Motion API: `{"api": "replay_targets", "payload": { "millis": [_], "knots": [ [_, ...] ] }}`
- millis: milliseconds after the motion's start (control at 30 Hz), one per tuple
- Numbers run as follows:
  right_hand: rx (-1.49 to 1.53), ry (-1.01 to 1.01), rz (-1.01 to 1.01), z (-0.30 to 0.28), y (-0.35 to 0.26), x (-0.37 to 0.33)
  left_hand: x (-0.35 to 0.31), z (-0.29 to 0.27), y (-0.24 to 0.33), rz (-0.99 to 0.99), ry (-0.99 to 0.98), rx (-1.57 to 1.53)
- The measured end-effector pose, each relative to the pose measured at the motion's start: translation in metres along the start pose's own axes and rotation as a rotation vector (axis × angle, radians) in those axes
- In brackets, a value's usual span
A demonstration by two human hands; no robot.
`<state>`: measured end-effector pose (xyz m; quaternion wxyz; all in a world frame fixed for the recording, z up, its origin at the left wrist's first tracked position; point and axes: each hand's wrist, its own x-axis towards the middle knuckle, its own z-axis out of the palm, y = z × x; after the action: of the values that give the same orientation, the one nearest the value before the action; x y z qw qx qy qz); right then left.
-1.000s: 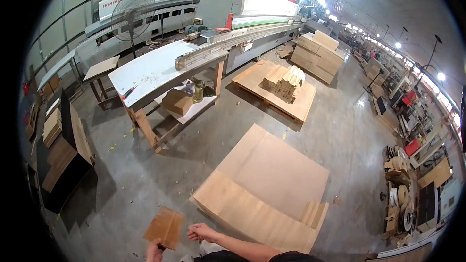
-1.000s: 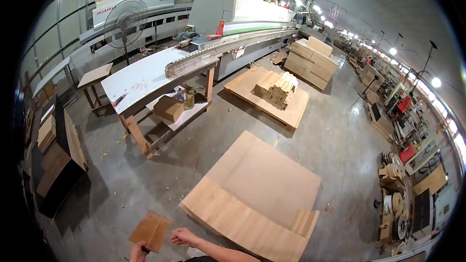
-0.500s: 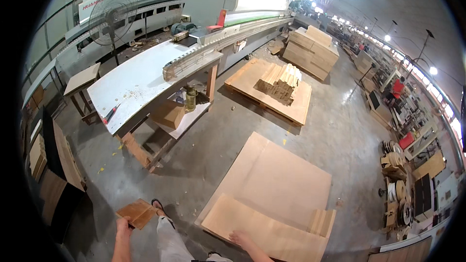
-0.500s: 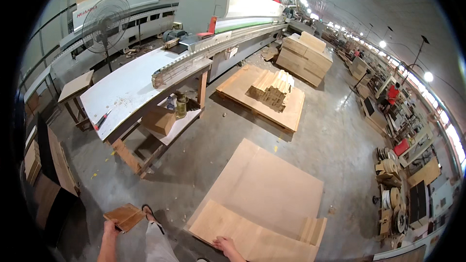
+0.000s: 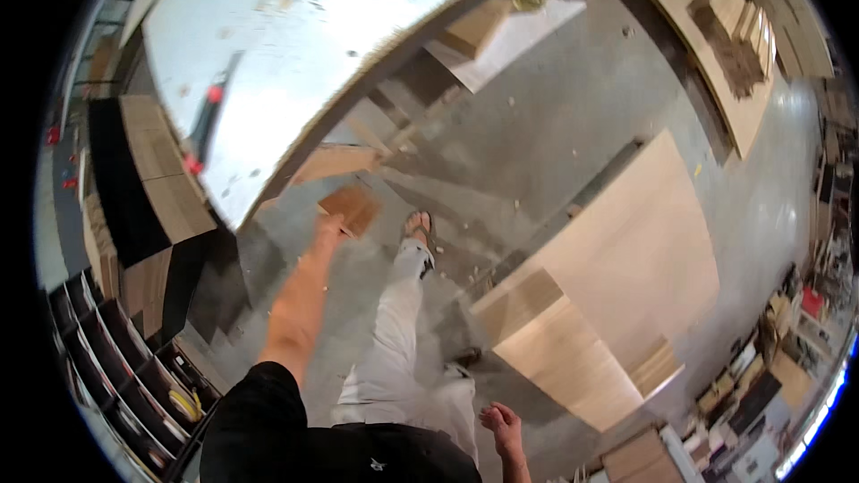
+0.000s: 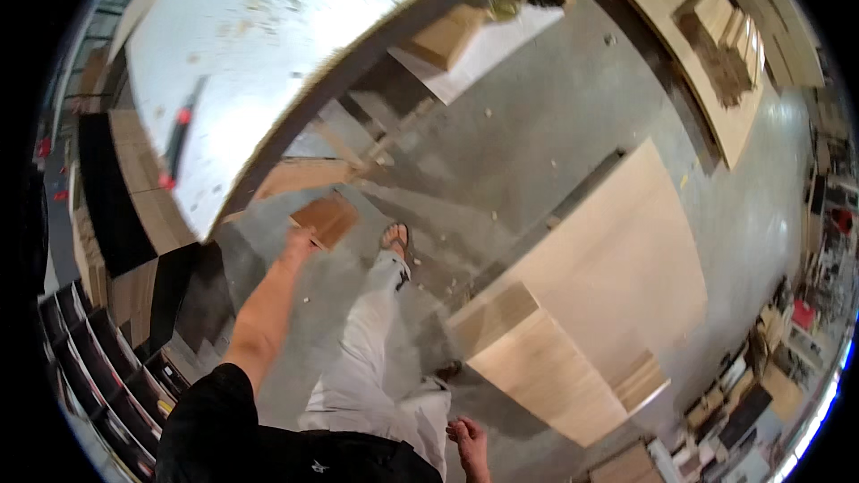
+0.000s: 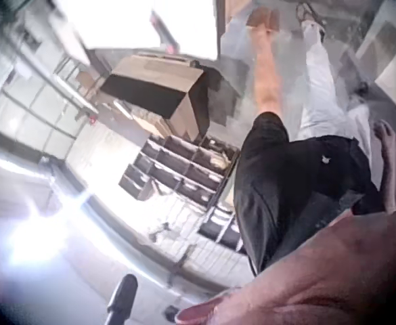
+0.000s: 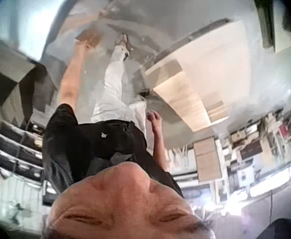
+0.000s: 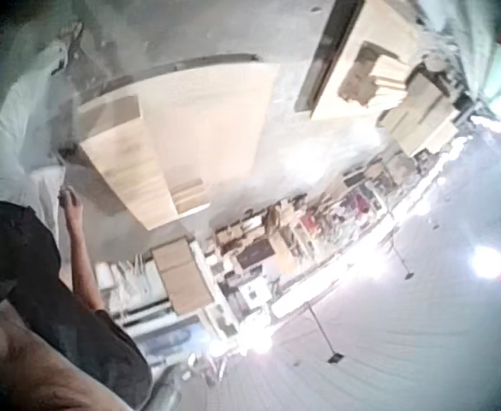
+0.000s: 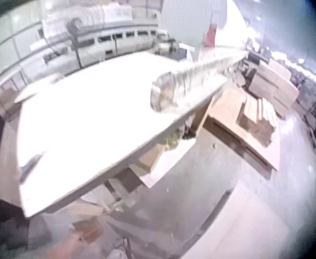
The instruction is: The person organizes wooden planks by sorting through a stack, inspecting them, and then arranging them into separate piles on a table and a workbench.
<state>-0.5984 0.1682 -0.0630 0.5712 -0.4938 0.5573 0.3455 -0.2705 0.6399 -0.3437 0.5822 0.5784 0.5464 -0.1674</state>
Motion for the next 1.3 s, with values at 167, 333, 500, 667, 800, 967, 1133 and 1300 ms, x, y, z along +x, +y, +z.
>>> {"api": "replay_targets", "payload": {
  "millis": [167,333,500,667,800,967,1133,1300],
  "knots": [
    [0.070,0.056,0.085,0.045,-0.029,-0.016,0.067,0.028,0.020,-0.074,0.149,0.159],
    [0.165,0.159,0.101,0.072,-0.058,-0.020,0.114,0.045,0.028,-0.034,0.048,0.326],
    [0.242,0.232,0.091,0.088,-0.065,-0.036,0.089,0.089,0.031,0.053,0.057,0.246],
    [0.256,0.107,0.051,0.098,-0.069,-0.036,0.088,0.041,0.001,0.106,0.216,0.578],
    [0.200,0.108,-0.006,0.091,-0.094,-0.044,-0.047,0.070,0.006,-0.057,-0.266,0.789],
    [0.329,0.037,-0.250,0.052,-0.076,0.001,-0.224,0.138,0.109,0.075,-0.775,0.391],
    [0.425,0.078,-0.694,0.045,-0.268,-0.044,-0.402,0.170,0.313,0.650,-0.954,0.298],
    [0.242,0.130,-1.548,-0.003,-0.500,-0.191,-0.567,0.187,0.464,1.474,-1.167,0.004]
  ]
}}
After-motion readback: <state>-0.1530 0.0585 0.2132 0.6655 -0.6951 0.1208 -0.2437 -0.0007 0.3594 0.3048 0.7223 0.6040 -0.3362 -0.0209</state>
